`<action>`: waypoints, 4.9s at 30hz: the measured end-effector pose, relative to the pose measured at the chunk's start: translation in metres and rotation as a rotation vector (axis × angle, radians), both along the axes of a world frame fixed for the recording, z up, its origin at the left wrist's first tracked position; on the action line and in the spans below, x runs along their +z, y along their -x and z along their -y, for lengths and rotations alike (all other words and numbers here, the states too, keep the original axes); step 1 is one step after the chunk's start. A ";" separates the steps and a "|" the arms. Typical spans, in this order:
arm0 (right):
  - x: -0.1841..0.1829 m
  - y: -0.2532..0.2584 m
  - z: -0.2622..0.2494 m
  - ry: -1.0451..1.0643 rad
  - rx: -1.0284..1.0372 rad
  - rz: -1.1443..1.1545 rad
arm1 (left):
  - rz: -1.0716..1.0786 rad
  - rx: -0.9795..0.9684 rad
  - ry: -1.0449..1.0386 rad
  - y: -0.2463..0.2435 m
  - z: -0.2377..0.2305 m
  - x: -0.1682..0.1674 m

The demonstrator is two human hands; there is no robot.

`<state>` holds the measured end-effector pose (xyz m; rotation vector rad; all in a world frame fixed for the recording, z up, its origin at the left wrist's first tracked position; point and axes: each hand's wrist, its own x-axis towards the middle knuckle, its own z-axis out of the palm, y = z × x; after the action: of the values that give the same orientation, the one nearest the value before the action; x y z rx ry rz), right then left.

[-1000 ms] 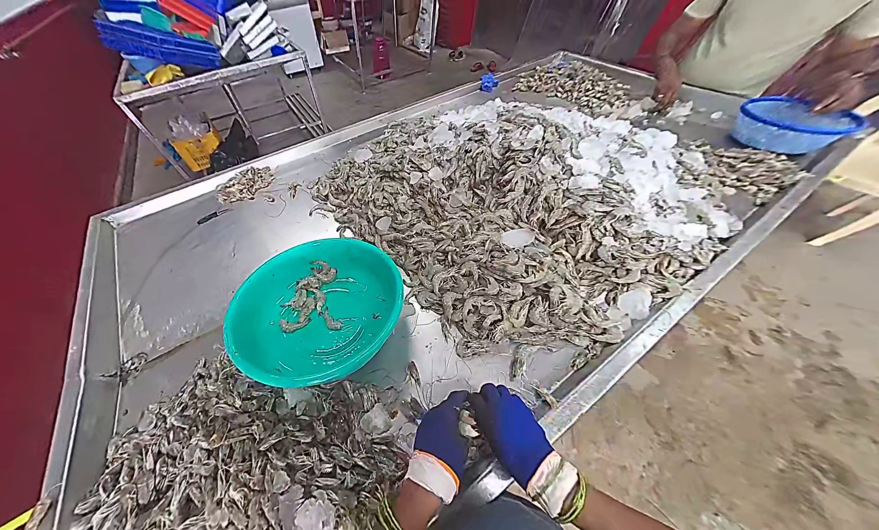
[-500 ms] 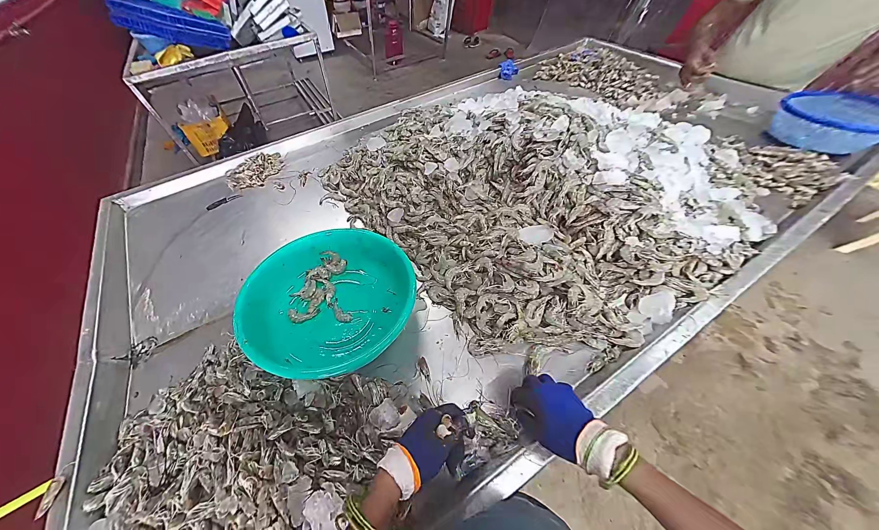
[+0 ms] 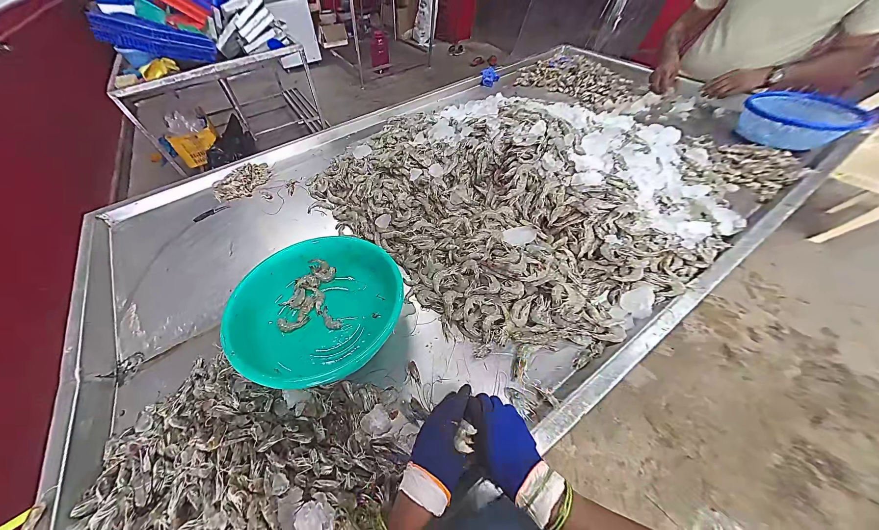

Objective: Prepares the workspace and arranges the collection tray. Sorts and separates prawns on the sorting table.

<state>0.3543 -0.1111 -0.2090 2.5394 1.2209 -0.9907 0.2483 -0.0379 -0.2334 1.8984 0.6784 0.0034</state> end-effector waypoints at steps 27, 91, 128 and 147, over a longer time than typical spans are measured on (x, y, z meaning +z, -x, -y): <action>0.029 0.000 -0.026 0.059 -0.044 -0.097 | 0.117 0.122 -0.126 0.009 -0.008 0.003; 0.005 -0.087 0.016 -0.361 -0.192 0.082 | -0.159 0.263 0.197 0.011 -0.005 0.041; -0.055 -0.174 -0.024 -0.664 0.422 0.041 | 0.268 0.462 0.415 0.050 -0.013 0.012; 0.040 -0.035 -0.004 -0.251 0.108 -0.005 | -0.080 0.355 -0.220 0.003 0.015 0.034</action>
<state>0.3893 -0.1071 -0.1693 2.6183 1.5554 -0.8701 0.2456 -0.0529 -0.1998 1.9691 1.1003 0.2370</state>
